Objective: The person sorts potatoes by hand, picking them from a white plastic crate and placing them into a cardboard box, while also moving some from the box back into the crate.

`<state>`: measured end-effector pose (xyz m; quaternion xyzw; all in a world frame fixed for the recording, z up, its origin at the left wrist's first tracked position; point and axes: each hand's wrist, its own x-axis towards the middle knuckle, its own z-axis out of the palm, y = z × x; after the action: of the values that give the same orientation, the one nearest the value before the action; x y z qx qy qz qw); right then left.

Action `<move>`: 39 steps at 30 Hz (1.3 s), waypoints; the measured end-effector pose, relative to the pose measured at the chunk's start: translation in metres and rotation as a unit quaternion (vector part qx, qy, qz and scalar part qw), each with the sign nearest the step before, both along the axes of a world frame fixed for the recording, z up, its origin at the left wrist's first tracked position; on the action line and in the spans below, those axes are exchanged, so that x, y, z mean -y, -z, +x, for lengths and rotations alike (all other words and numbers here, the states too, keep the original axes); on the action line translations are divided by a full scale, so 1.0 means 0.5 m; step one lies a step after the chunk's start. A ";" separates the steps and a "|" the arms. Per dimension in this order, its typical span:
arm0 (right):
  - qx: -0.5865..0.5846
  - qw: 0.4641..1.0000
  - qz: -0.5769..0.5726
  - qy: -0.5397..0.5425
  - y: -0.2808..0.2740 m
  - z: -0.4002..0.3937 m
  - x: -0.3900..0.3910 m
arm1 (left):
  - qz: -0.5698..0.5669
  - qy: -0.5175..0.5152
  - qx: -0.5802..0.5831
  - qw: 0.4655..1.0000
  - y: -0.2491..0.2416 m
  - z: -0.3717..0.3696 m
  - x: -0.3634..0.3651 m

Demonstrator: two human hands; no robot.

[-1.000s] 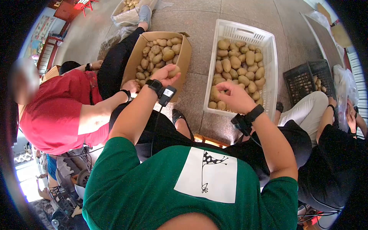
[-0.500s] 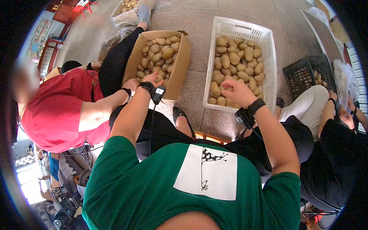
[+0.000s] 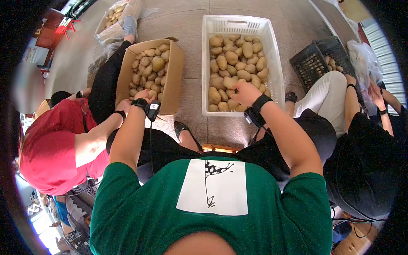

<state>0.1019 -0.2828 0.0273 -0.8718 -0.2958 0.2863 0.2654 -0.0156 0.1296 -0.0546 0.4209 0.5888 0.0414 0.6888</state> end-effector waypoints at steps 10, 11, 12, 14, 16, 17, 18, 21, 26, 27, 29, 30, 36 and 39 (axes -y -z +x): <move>0.003 0.998 -0.059 -0.004 -0.031 -0.008 0.000 | -0.010 -0.062 -0.044 0.997 -0.068 0.035 0.065; 0.003 0.998 -0.061 -0.003 -0.027 -0.007 0.000 | -0.043 -0.009 0.009 0.999 -0.081 0.040 0.080; -0.004 0.998 -0.068 0.004 -0.018 -0.005 0.001 | -0.075 0.043 0.062 0.994 -0.094 0.045 0.096; -0.011 0.997 -0.077 0.012 -0.011 0.000 0.005 | -0.106 0.051 0.095 0.988 -0.120 0.053 0.128; 0.000 0.998 -0.063 0.009 -0.010 0.004 0.010 | -0.126 0.080 0.126 0.981 -0.156 0.062 0.168; 0.000 0.998 -0.065 0.009 -0.009 0.004 0.013 | -0.129 0.080 0.126 0.980 -0.164 0.066 0.184; 0.009 0.998 -0.054 0.020 -0.008 0.005 0.017 | -0.151 0.075 0.133 0.977 -0.171 0.070 0.198; 0.048 0.997 -0.056 0.039 0.011 0.015 0.027 | -0.195 0.073 0.142 0.968 -0.202 0.078 0.234; 0.106 0.985 -0.117 0.072 0.009 0.024 0.035 | -0.232 0.105 0.166 0.953 -0.222 0.082 0.261; 0.105 0.982 -0.127 0.088 0.009 0.025 0.035 | -0.230 0.110 0.167 0.953 -0.229 0.084 0.266; 0.104 0.979 -0.139 0.104 0.019 0.031 0.040 | -0.229 0.113 0.168 0.952 -0.235 0.086 0.272; 0.100 0.979 -0.141 0.110 0.038 0.040 0.047 | -0.232 0.114 0.169 0.951 -0.235 0.088 0.272; 0.092 0.976 -0.160 0.115 0.037 0.045 0.054 | -0.231 0.118 0.175 0.950 -0.231 0.090 0.275; 0.097 0.973 -0.174 0.113 0.058 0.051 0.065 | -0.229 0.115 0.178 0.950 -0.225 0.085 0.275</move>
<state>0.1274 -0.3152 -0.0019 -0.9560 -0.1654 0.2160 0.1101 0.0271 -0.0080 0.0581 0.3023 0.3973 -0.1001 0.8607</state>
